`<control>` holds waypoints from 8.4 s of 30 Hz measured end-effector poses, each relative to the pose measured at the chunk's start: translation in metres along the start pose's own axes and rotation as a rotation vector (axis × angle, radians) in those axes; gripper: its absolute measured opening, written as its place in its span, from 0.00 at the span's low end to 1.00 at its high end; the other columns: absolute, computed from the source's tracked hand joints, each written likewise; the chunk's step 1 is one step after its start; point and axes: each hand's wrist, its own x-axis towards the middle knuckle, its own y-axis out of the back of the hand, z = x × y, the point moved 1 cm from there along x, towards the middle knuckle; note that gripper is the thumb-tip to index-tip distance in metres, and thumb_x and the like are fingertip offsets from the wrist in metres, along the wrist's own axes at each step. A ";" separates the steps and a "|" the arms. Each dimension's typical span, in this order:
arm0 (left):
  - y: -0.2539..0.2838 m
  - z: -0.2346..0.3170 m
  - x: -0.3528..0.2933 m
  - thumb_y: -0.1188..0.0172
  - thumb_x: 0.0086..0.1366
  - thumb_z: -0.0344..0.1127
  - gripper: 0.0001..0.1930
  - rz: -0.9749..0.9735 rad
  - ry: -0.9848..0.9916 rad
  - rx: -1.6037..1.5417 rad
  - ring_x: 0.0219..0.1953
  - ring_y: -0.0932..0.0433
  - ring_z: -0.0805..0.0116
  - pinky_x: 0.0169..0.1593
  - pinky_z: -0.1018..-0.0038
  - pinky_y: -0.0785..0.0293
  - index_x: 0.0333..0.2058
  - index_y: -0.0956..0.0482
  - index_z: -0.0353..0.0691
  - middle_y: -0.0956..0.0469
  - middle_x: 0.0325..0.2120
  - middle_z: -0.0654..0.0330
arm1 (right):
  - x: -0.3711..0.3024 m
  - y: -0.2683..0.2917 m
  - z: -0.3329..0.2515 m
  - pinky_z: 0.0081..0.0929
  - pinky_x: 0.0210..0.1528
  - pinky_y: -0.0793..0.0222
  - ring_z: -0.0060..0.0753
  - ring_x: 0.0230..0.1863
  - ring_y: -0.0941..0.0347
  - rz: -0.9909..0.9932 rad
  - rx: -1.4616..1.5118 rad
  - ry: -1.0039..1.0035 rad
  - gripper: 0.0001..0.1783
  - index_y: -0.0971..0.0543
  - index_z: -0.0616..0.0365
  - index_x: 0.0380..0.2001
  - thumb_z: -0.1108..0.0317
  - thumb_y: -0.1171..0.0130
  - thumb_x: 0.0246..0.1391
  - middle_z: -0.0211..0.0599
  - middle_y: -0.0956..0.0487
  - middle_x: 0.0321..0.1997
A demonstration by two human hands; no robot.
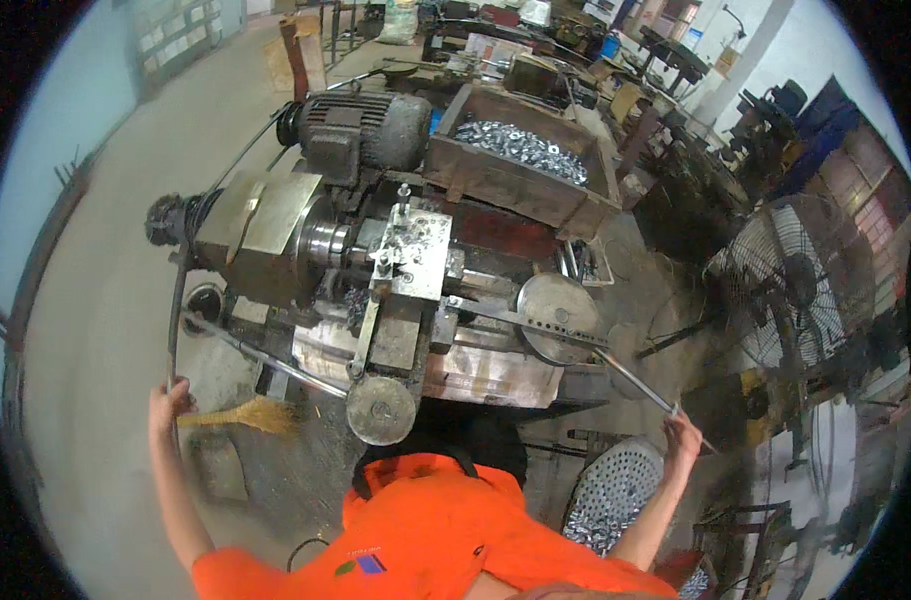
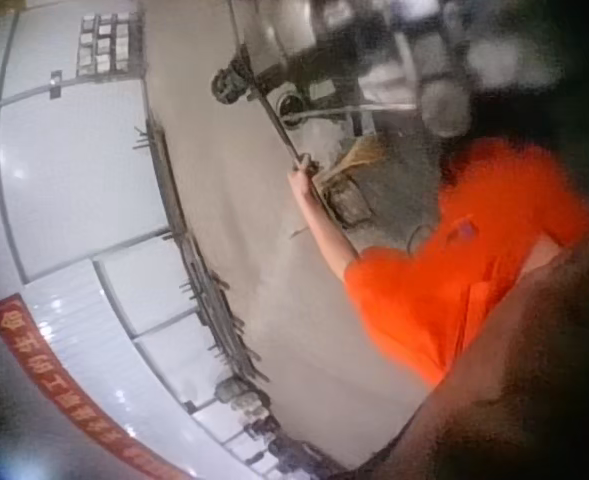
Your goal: The person operates a metal turning machine, repeatedly inserting small metal parts into the chuck and using a long metal rod to guide or clear the work area. The person collects processed parts into a perforated metal basket.
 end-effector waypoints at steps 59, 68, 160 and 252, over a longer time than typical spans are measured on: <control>-0.025 -0.079 0.078 0.48 0.59 0.34 0.13 0.502 -0.417 0.496 0.38 0.23 0.59 0.41 0.66 0.28 0.40 0.24 0.33 0.21 0.34 0.50 | -0.033 -0.433 -0.084 0.29 0.50 0.34 0.47 0.50 0.30 -0.866 -0.493 0.672 0.14 0.19 0.55 0.26 0.69 0.41 0.27 0.48 0.29 0.53; -0.121 -0.106 0.107 0.40 0.52 0.48 0.16 -0.228 -0.505 1.658 0.35 0.22 0.56 0.36 0.61 0.26 0.34 0.23 0.45 0.22 0.30 0.53 | 0.043 -0.201 -0.028 0.27 0.44 0.30 0.42 0.44 0.25 -0.527 -0.810 0.246 0.13 0.20 0.62 0.27 0.72 0.43 0.31 0.46 0.24 0.47; -0.060 -0.031 0.060 0.45 0.57 0.46 0.19 0.023 -0.341 1.023 0.31 0.23 0.52 0.35 0.64 0.28 0.44 0.25 0.40 0.22 0.28 0.48 | -0.045 -0.385 -0.097 0.29 0.45 0.32 0.40 0.41 0.26 -0.836 -0.503 0.661 0.21 0.22 0.62 0.35 0.72 0.45 0.30 0.45 0.22 0.38; -0.229 0.023 -0.001 0.47 0.57 0.42 0.14 0.028 -0.663 0.860 0.28 0.25 0.52 0.38 0.64 0.32 0.33 0.20 0.38 0.22 0.22 0.51 | 0.017 0.151 0.121 0.37 0.50 0.32 0.46 0.48 0.28 -0.076 -1.681 -0.535 0.24 0.24 0.65 0.38 0.60 0.43 0.37 0.52 0.25 0.45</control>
